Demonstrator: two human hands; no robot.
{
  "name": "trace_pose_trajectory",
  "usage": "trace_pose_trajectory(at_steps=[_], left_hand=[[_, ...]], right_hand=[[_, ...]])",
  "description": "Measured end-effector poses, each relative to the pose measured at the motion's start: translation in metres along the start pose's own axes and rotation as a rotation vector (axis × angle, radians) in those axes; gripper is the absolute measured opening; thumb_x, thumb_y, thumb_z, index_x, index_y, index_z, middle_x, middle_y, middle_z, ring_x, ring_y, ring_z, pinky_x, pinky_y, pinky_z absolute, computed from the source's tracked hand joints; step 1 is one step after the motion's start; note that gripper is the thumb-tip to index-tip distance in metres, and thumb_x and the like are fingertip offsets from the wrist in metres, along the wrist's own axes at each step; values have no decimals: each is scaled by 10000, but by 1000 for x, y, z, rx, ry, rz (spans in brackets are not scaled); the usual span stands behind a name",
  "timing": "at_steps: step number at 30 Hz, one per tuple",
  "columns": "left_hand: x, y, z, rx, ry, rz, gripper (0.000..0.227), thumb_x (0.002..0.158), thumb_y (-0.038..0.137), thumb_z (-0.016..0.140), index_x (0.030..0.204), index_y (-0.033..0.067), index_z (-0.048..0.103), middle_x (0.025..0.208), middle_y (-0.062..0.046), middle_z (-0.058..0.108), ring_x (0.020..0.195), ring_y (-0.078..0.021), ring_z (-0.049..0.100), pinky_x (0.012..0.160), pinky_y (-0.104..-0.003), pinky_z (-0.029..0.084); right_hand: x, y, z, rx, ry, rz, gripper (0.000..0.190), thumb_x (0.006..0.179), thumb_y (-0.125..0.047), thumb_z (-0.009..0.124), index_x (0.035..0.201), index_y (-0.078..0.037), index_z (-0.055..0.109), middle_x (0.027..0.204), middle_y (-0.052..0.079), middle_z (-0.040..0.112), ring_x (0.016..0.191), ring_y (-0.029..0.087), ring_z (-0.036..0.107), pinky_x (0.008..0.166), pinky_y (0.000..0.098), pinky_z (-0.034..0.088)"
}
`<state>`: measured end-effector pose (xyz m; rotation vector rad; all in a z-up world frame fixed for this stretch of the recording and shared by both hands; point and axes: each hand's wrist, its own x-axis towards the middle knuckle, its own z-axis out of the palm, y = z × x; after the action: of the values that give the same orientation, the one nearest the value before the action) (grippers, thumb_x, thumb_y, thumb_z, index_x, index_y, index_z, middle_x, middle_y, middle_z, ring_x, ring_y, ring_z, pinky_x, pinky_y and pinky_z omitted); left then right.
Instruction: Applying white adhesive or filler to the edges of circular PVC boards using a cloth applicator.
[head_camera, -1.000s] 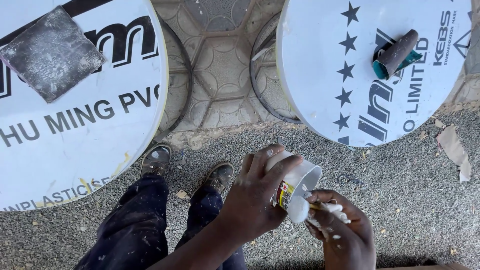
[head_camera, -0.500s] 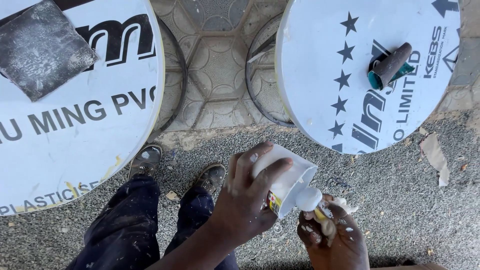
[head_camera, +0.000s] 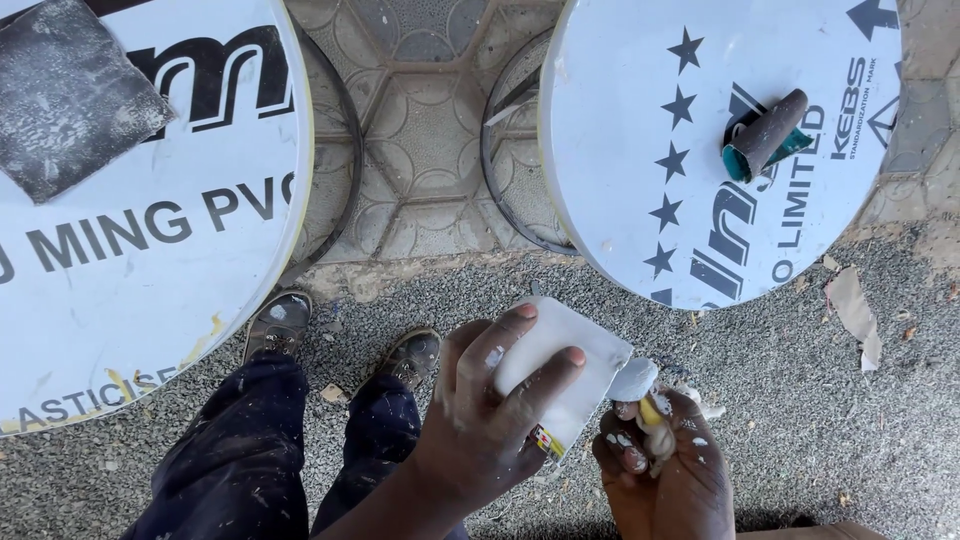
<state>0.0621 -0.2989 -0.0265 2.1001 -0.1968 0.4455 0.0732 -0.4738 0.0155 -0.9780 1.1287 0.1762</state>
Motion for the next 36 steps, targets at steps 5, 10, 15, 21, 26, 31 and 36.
trace_pose_trajectory(at_steps=[5,10,15,21,26,31,36], left_hand=[[0,-2,-1,4,-31,21,448,1049,263,641,1473,204,508,1552,-191,390,1235,-406,577,1005,-519,607],[6,2,-1,-32,-26,-35,556,978,221,720,1478,206,476,1517,-213,409,1230,-394,570,1008,-519,595],[6,1,-2,-46,-108,-172,637,928,438,601,1505,205,464,1531,-207,410,1286,-399,508,992,-551,519],[12,6,-1,-74,-148,-239,718,798,330,667,1482,208,484,1517,-201,419,1268,-393,501,933,-529,506],[13,7,-3,-94,-162,-287,798,697,228,660,1476,220,486,1519,-168,432,1282,-389,495,947,-544,528],[14,3,-6,-94,-160,-308,760,725,293,601,1468,188,478,1493,-192,433,1285,-406,482,973,-564,497],[22,1,-4,-65,-148,-305,692,789,310,613,1452,158,490,1473,-210,443,1277,-422,480,967,-564,490]], right_hand=[[1,-5,7,-33,34,-129,120,1035,-190,556,991,-105,628,747,103,603,475,107,364,435,250,253],[11,-7,-8,-11,60,-169,175,1006,-217,580,1070,-68,648,1027,141,663,845,204,571,656,304,432],[13,-9,-32,173,-368,-222,322,840,-106,691,1147,-51,613,1066,179,672,929,322,665,870,411,547],[7,-2,-42,-29,-352,-383,269,813,24,685,1081,10,666,1212,250,694,1094,403,685,817,491,585],[-4,4,-34,-115,-402,-409,239,840,29,708,1074,43,663,1014,212,697,821,306,676,670,359,571],[-23,18,-8,-329,-320,-556,314,736,136,750,999,-19,675,950,152,776,850,213,737,788,356,626],[-39,22,37,-731,-225,-1146,275,756,76,829,905,-47,635,1050,87,721,930,120,715,807,192,585]])
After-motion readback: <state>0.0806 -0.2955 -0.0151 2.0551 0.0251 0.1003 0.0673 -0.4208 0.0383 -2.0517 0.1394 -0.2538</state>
